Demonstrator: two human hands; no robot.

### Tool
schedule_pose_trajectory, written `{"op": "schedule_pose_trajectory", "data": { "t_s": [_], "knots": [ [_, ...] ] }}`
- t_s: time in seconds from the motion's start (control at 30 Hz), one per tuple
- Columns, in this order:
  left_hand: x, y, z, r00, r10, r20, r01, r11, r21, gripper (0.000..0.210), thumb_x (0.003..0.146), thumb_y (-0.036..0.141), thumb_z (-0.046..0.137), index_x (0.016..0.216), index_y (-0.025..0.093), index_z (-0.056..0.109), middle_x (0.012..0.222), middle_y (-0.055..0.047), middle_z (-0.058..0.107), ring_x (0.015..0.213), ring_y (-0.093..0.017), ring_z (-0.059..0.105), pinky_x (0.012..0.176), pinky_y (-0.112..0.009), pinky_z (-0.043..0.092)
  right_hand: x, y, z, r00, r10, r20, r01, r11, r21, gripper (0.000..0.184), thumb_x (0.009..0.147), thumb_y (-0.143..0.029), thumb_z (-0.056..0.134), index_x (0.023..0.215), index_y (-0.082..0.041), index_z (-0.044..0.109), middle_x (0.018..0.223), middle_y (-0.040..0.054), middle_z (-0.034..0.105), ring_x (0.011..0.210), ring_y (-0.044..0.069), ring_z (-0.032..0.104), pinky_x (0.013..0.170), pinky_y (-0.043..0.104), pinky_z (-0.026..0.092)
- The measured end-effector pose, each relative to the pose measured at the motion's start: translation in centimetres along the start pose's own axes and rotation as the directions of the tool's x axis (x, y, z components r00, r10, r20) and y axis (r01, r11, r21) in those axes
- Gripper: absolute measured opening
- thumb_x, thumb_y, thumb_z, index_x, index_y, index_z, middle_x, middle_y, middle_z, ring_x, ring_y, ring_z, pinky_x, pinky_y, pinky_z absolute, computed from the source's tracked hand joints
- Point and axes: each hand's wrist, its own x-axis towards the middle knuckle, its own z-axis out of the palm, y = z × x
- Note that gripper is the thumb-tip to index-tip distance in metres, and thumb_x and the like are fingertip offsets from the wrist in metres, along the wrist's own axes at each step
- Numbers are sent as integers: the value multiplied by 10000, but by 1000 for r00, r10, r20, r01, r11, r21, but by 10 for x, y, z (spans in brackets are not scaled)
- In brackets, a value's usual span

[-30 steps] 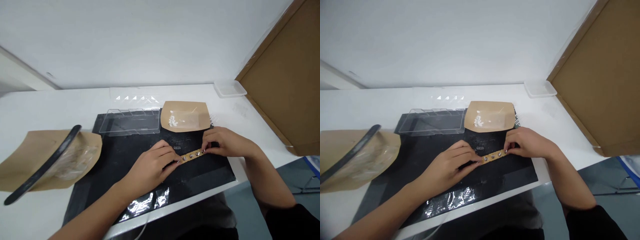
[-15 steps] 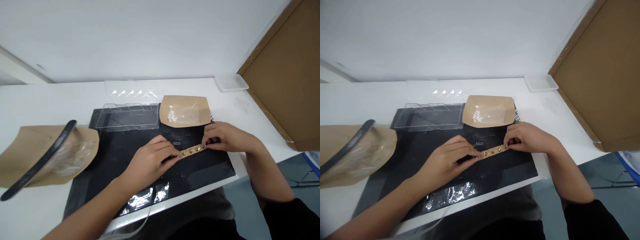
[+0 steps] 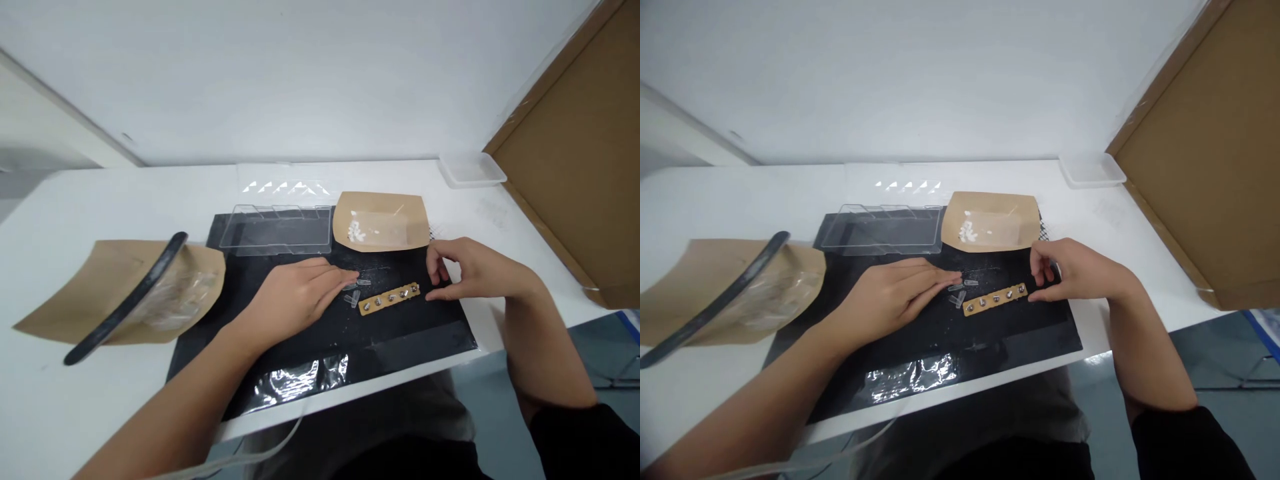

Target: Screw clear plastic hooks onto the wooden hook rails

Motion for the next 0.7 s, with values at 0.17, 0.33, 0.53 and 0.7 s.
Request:
{"op": "schedule_pose_trajectory", "data": {
  "t_s": [0.17, 0.33, 0.53, 0.7],
  "knots": [
    [1, 2, -2, 993, 38, 113, -43, 998, 44, 392, 1077, 126, 437, 1351, 186, 712, 1242, -92, 787, 1098, -223, 735, 903, -360, 648, 3, 6, 1, 996, -38, -75, 41, 999, 35, 461, 794, -487, 914, 1064, -221, 652, 814, -17, 717, 689, 138, 640, 652, 281, 526],
    [2, 4, 1, 983, 35, 178, -52, 994, 94, 284, 1103, 258, 502, 1224, 179, 747, 1166, -104, 760, 1045, -250, 696, 849, -379, 641, 5, 9, 2, 991, -76, -114, 77, 997, 6, 454, 816, -481, 902, 1109, -213, 680, 805, -15, 715, 690, 138, 650, 657, 278, 524],
    [-1, 2, 2, 991, -53, 121, 42, 995, 93, 389, 1042, 63, 439, 1363, 153, 641, 1150, -95, 777, 1081, -254, 689, 811, -357, 642, 7, 14, 4, 945, -108, -309, 90, 993, -73, 255, 1012, -461, 713, 944, -218, 744, 727, -9, 717, 653, 134, 642, 636, 273, 496],
    [-2, 0, 8, 986, -165, -7, 165, 986, 1, 847, 901, -88, 403, 1683, 204, 264, 1371, -125, 709, 1234, -286, 614, 972, -476, 630, 8, 23, 5, 888, -96, -450, 43, 991, -127, 309, 1147, -365, 440, 1204, -240, 717, 857, 16, 776, 646, 137, 652, 727, 324, 566]
  ]
}}
